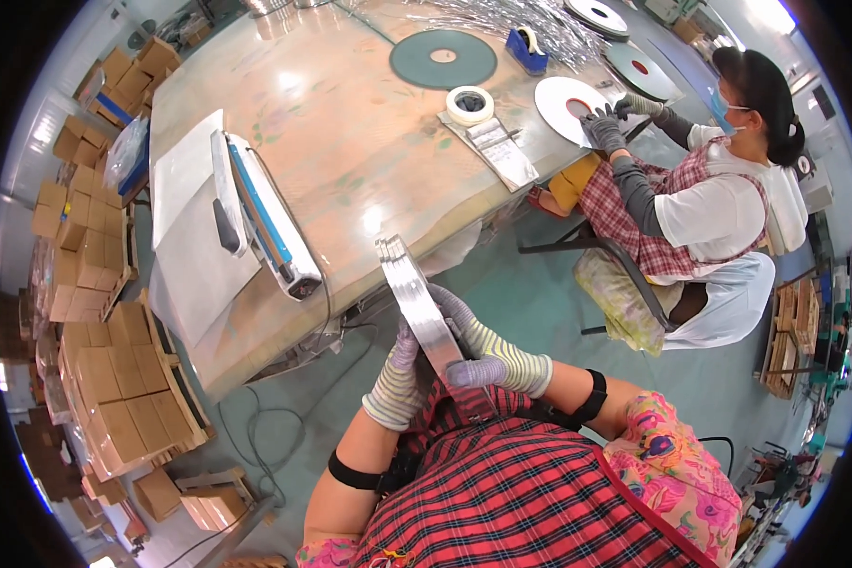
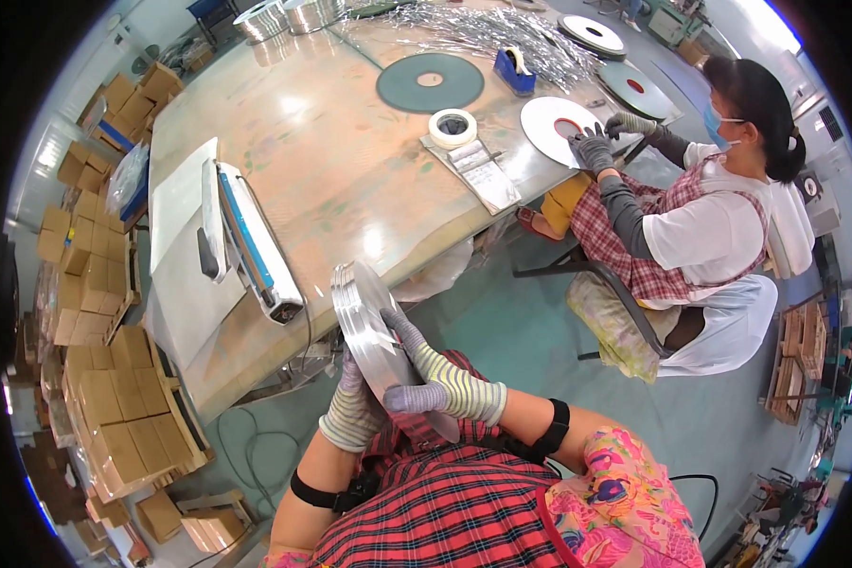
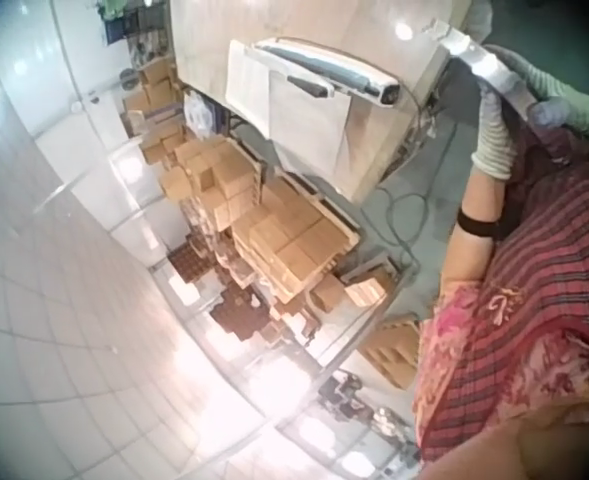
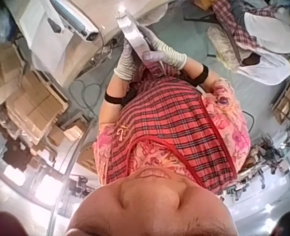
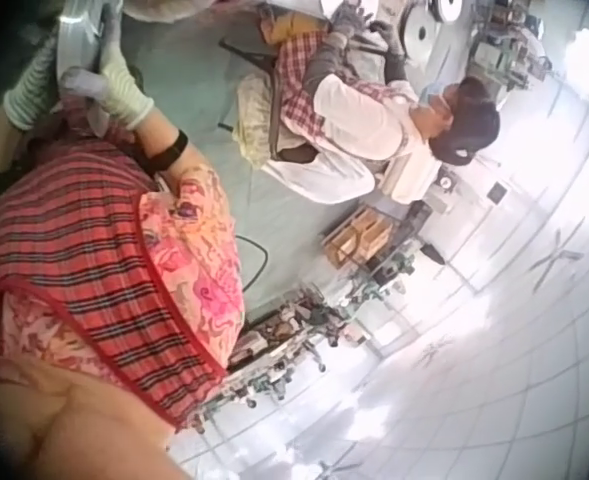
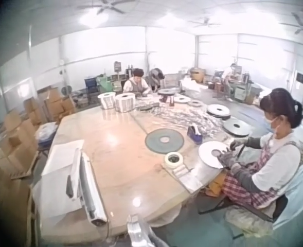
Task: Packaging large metallic reels into plastic bags and sealing them with a heat sealer.
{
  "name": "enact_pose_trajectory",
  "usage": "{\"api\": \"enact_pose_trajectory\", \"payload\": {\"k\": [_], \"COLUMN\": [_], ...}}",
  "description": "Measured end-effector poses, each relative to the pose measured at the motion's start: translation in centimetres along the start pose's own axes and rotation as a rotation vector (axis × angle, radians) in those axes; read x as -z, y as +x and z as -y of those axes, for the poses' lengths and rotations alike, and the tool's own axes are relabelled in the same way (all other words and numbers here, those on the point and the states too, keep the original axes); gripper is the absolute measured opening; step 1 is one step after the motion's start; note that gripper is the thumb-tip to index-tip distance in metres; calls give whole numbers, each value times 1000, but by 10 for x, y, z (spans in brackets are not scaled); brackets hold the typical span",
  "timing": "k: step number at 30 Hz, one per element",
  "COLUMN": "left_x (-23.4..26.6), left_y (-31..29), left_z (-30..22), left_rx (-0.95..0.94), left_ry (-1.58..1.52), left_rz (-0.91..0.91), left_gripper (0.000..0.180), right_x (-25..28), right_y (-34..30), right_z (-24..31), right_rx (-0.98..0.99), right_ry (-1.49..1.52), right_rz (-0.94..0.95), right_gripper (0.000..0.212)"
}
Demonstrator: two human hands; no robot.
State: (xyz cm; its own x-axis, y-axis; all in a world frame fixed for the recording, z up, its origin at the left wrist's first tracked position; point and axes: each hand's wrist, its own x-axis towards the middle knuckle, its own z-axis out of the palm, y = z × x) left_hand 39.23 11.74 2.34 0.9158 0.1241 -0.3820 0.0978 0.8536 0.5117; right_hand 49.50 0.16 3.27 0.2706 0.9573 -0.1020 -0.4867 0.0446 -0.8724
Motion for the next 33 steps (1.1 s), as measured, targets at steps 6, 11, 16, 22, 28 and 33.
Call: {"api": "enact_pose_trajectory", "payload": {"k": [6,11,16,22,28,33], "left_x": [-2,2,14,26,31,34], "left_y": [11,18,24,33,60,84], "left_z": [-3,-6,-19,-46,-70,-80], "left_rx": [52,13,75,78,152,152], "left_ry": [23,24,7,44,36,11], "left_rz": [-28,-56,-43,-36,25,17], "left_gripper": [82,81,84,84,78,76], "right_x": [6,10,6,-3,-1,14], "right_y": [0,9,27,54,76,96], "right_z": [5,8,8,7,14,24], "right_rx": [36,9,-14,-41,-13,-45], "right_ry": [-4,-9,-28,29,35,40], "right_rz": [-27,-38,-61,-109,-208,-210], "right_gripper": [117,118,114,115,117,118]}}
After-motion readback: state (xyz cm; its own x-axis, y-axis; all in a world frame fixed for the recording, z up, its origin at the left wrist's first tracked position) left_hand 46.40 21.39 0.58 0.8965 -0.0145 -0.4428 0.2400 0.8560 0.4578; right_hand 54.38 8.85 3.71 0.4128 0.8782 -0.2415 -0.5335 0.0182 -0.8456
